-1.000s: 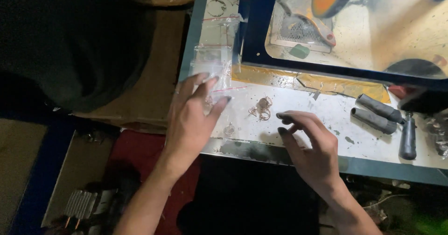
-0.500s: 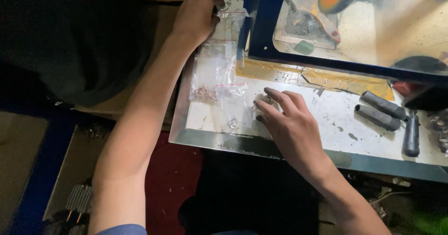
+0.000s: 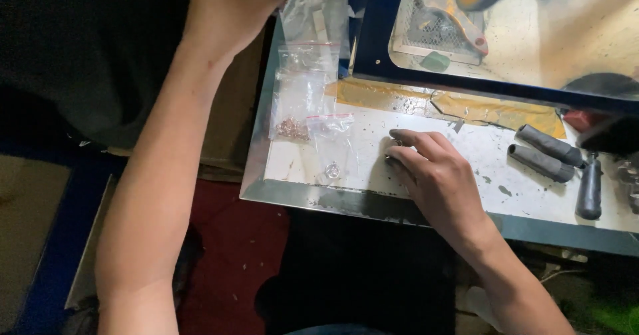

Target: The person removes small metal jewelry pieces from a plastic bag and places them on the workbench. Then the person uses a bench grinder with a rotating wheel to polish each piece individually, holding them against the wheel and rotating them by hand.

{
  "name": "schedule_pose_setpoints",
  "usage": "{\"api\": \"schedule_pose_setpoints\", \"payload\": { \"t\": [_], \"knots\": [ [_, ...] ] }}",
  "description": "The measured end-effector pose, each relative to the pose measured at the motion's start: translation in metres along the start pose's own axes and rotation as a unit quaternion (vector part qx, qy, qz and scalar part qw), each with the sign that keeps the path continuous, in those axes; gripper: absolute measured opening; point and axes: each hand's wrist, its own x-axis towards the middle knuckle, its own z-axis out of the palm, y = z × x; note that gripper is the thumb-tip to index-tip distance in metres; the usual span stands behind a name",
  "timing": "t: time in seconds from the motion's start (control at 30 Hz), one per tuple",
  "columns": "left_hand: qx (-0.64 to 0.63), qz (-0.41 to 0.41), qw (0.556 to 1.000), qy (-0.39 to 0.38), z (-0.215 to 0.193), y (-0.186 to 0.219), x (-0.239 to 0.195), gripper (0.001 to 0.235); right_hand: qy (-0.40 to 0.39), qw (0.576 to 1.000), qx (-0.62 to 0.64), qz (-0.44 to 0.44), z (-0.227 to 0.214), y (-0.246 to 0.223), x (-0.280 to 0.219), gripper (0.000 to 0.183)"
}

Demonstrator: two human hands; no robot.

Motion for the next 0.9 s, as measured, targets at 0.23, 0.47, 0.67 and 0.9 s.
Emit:
{"api": "schedule_pose_setpoints", "payload": {
  "t": [0.23, 0.47, 0.67, 0.9],
  "knots": [
    [-0.059, -0.144, 0.988, -0.001, -0.051, 0.067, -0.013, 0.027, 0.011, 1.000, -0.014, -0.003, -0.010, 0.014, -0.011, 0.018],
    [0.030, -0.211, 0.977, -0.020, -0.096, 0.113, -0.061, 0.025, 0.112, 0.984, 0.138, 0.024, -0.035, 0.019, -0.018, 0.029],
    [0.058, -0.191, 0.980, 0.018, -0.031, 0.206, -0.093, 0.018, 0.236, 0.941, 0.226, 0.084, -0.036, -0.031, -0.044, 0.014],
    [-0.079, -0.114, 0.988, 0.068, 0.095, 0.235, -0.168, 0.015, 0.315, 0.779, 0.508, 0.191, 0.011, -0.105, -0.072, 0.021]
  ]
}}
